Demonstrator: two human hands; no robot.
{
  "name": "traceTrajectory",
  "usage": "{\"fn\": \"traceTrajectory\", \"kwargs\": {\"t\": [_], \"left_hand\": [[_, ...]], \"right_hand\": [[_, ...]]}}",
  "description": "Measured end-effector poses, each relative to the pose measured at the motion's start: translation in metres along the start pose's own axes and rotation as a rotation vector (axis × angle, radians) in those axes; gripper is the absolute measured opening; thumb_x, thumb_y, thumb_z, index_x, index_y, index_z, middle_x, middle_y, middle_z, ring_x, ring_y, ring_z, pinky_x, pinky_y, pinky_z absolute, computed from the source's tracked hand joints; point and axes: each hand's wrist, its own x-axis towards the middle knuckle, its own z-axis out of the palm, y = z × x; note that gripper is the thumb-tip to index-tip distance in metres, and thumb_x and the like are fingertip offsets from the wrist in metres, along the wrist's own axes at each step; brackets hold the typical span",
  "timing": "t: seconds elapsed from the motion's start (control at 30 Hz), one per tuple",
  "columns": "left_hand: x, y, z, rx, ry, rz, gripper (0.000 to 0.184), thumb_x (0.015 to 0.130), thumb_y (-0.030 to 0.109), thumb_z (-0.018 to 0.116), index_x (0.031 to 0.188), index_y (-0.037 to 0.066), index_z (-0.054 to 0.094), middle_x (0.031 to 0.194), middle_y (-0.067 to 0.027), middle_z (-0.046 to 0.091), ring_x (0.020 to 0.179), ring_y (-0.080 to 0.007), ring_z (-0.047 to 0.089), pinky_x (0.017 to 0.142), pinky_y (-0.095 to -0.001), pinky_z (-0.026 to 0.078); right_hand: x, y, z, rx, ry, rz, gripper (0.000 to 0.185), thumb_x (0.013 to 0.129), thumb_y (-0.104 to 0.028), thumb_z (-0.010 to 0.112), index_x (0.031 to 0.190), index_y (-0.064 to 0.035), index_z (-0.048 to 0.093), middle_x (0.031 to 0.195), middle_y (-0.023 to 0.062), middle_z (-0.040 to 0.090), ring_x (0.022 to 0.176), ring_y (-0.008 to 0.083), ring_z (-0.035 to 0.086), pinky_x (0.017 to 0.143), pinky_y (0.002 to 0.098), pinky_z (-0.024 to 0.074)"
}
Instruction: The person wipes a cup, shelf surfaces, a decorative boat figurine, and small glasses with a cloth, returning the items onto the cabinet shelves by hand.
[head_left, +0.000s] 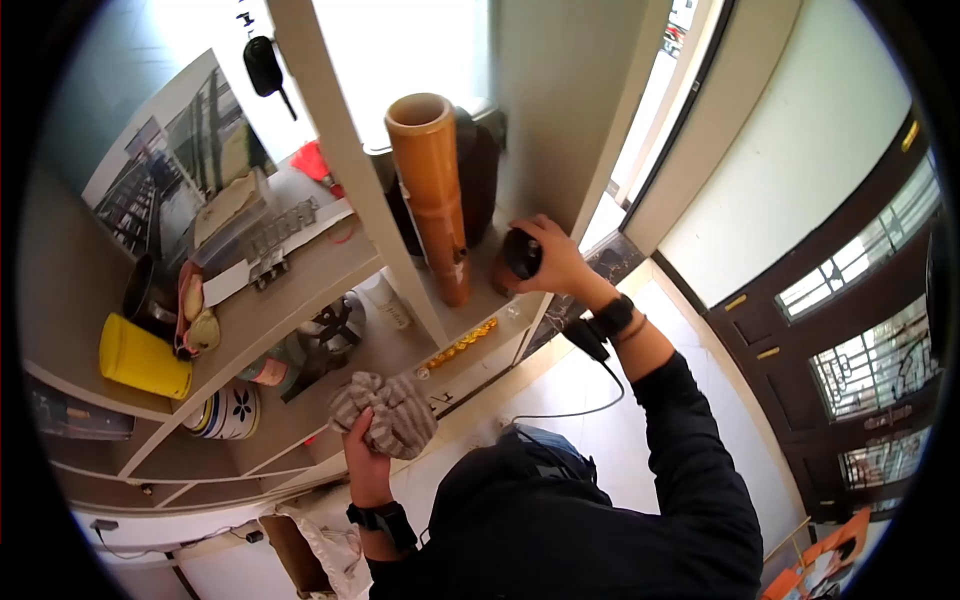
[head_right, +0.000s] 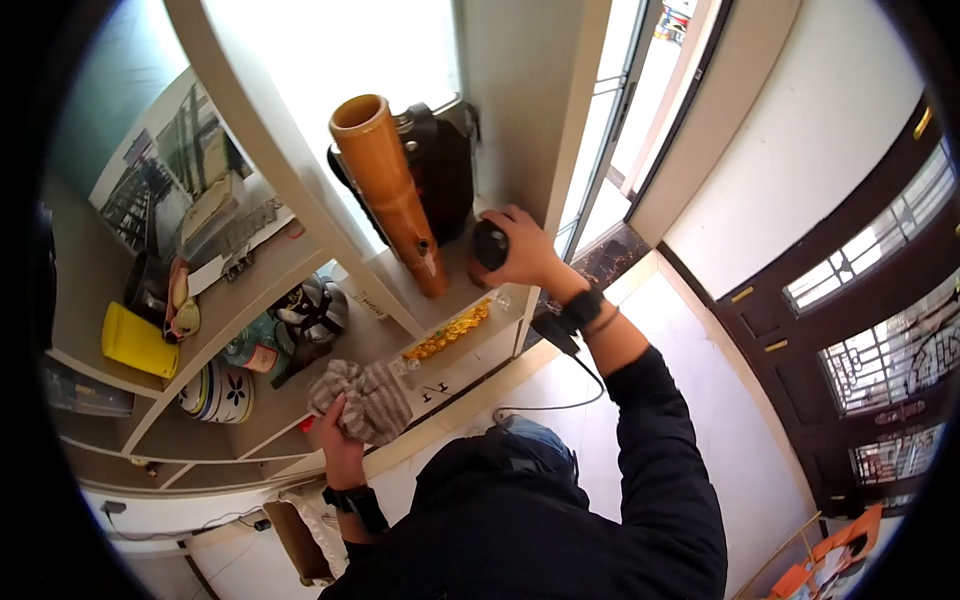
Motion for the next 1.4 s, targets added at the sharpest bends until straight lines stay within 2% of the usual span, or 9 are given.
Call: {"fn": "traceTrajectory", "kwargs": {"t": [0.43, 0.5, 0.67, 0.73, 0.93, 1.0, 1.1, 1.2, 1.4], "left_hand": [[-0.007, -0.065, 0.098, 0.125, -0.428, 0.096, 0.041, 0.082, 0.018, 0.049, 0.119, 0.003, 0.039, 0.115, -0.0079, 0.045, 0.105, -0.0229, 0.044, 0.089, -0.0359, 0.035], [0.002, -0.07, 0.11, 0.955, -0.517, 1.176, 0.039, 0.079, 0.02, 0.053, 0.114, 0.003, 0.045, 0.114, -0.0098, 0.045, 0.106, -0.026, 0.042, 0.09, -0.0386, 0.032], [0.0, -0.064, 0.12, 0.84, -0.567, 1.045, 0.037, 0.073, 0.017, 0.06, 0.104, 0.0, 0.05, 0.112, -0.0123, 0.046, 0.106, -0.0262, 0.043, 0.088, -0.0375, 0.034], [-0.002, -0.062, 0.119, 0.337, -0.483, 0.348, 0.039, 0.073, 0.017, 0.06, 0.105, -0.001, 0.048, 0.11, -0.0119, 0.048, 0.101, -0.0231, 0.048, 0.085, -0.0338, 0.039], [0.012, -0.042, 0.108, -0.182, -0.624, -0.412, 0.043, 0.077, 0.016, 0.05, 0.116, 0.0, 0.039, 0.11, -0.012, 0.048, 0.102, -0.022, 0.048, 0.086, -0.0348, 0.039], [0.015, -0.043, 0.1, -0.102, -0.751, -0.555, 0.055, 0.08, 0.036, 0.046, 0.121, 0.002, 0.034, 0.12, -0.0147, 0.041, 0.109, -0.025, 0.042, 0.091, -0.036, 0.035], [0.016, -0.049, 0.095, 0.031, -0.799, -0.422, 0.048, 0.084, 0.031, 0.04, 0.123, 0.004, 0.033, 0.121, -0.0131, 0.04, 0.111, -0.0241, 0.039, 0.094, -0.0344, 0.031], [0.021, -0.048, 0.09, 0.913, -1.063, 0.248, 0.044, 0.087, 0.026, 0.039, 0.126, 0.007, 0.03, 0.125, -0.0085, 0.037, 0.113, -0.021, 0.037, 0.095, -0.0323, 0.03], [0.013, -0.053, 0.1, 0.725, -1.05, 0.117, 0.047, 0.077, 0.03, 0.054, 0.117, 0.01, 0.04, 0.115, -0.009, 0.045, 0.102, -0.0206, 0.046, 0.083, -0.0319, 0.041]], "right_hand": [[-0.079, -0.107, -0.056, 0.534, 0.094, 0.186, 0.075, 0.045, -0.02, 0.074, 0.112, -0.0042, 0.043, 0.092, 0.0058, 0.044, 0.087, 0.0179, 0.044, 0.079, 0.0265, 0.034], [-0.085, -0.116, -0.054, 0.558, 0.085, 0.238, 0.074, 0.045, -0.019, 0.075, 0.111, -0.003, 0.044, 0.093, 0.0064, 0.044, 0.087, 0.0182, 0.044, 0.079, 0.0268, 0.0341], [-0.094, -0.137, -0.061, 0.391, 0.162, 0.021, 0.072, 0.043, -0.015, 0.075, 0.106, -0.0013, 0.044, 0.097, 0.0111, 0.043, 0.09, 0.022, 0.044, 0.08, 0.0291, 0.0357], [-0.097, -0.139, -0.058, 0.372, 0.185, -0.059, 0.072, 0.043, -0.014, 0.075, 0.107, -0.001, 0.044, 0.1, 0.0135, 0.042, 0.09, 0.0247, 0.045, 0.08, 0.0309, 0.0364], [-0.107, -0.139, -0.053, 0.398, 0.163, -0.136, 0.073, 0.042, -0.016, 0.076, 0.106, -0.0007, 0.045, 0.103, 0.017, 0.042, 0.094, 0.0283, 0.045, 0.08, 0.0343, 0.0369], [-0.112, -0.144, -0.057, 0.352, 0.12, -0.172, 0.071, 0.042, -0.02, 0.076, 0.104, -0.002, 0.047, 0.104, 0.0183, 0.044, 0.094, 0.031, 0.048, 0.08, 0.0363, 0.0387], [-0.113, -0.146, -0.058, 0.33, 0.074, -0.279, 0.064, 0.043, -0.021, 0.076, 0.1, -0.0077, 0.052, 0.103, 0.0184, 0.046, 0.09, 0.0317, 0.052, 0.074, 0.0349, 0.043], [-0.108, -0.146, -0.064, 0.28, -0.03, -0.391, 0.063, 0.043, -0.022, 0.075, 0.1, -0.0083, 0.053, 0.103, 0.0182, 0.046, 0.089, 0.0305, 0.052, 0.074, 0.0338, 0.043], [-0.112, -0.141, -0.055, 0.449, 0.057, -0.252, 0.071, 0.042, -0.02, 0.076, 0.104, -0.004, 0.047, 0.104, 0.0194, 0.044, 0.092, 0.03, 0.049, 0.077, 0.0353, 0.0398]]}}
